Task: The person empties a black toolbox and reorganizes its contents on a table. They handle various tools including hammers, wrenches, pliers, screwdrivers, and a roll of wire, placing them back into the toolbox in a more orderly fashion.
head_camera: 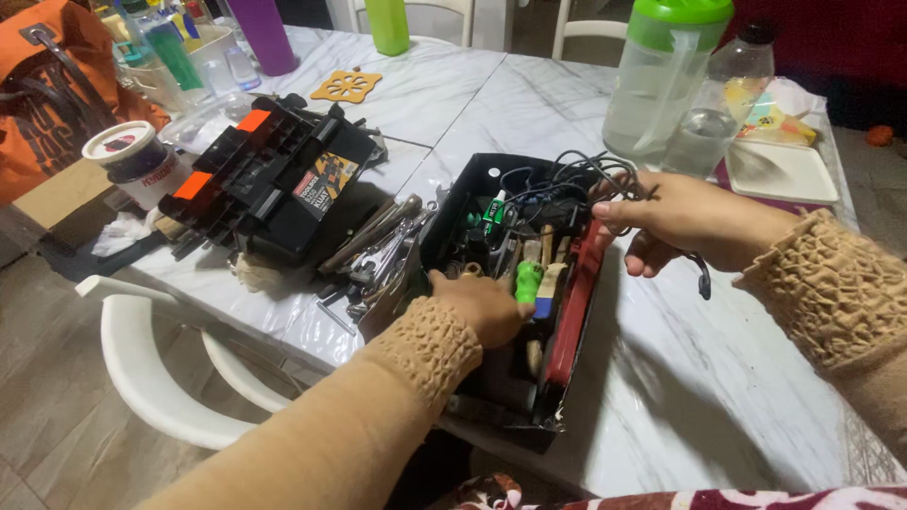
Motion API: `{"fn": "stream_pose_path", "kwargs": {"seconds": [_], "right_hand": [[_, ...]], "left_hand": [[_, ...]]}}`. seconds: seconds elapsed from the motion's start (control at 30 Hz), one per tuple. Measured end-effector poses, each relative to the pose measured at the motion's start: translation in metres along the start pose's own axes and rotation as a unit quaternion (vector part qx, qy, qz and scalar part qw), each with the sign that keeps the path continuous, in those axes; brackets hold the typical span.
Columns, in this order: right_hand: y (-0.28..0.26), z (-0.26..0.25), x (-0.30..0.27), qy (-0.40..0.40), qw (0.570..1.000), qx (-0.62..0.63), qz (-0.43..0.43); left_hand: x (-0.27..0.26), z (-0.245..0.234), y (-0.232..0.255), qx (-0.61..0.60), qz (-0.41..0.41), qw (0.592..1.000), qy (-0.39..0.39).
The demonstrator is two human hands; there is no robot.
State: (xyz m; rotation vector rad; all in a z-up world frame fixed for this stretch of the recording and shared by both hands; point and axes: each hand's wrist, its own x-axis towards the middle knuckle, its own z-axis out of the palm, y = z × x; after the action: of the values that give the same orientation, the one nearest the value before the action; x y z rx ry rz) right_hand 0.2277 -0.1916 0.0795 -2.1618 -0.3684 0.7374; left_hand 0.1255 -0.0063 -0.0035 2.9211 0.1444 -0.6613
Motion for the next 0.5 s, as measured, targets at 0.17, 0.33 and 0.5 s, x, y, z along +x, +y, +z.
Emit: {"fn": "stream_pose_path", "kwargs": {"seconds": [0.17,0.33,0.5], "right_hand": [[-0.019,0.013,0.001,-0.026,0.990,-0.139,0.008],[-0.029,0.056,0.020,-0.052,0.946,-0.318,-0.039],[-0.039,0.071,0.035,-0.001,0.859,-0.458,-0.228]], "left_hand": [[-0.034,-0.001,-0.011,0.092,-0.052,0.991,-0.078],[-0.044,0.002,-0.006,0.097,-0.054,0.990,-0.084],[-0.046,0.008,-0.011,0.078,-0.056,0.992,-0.078]]}}
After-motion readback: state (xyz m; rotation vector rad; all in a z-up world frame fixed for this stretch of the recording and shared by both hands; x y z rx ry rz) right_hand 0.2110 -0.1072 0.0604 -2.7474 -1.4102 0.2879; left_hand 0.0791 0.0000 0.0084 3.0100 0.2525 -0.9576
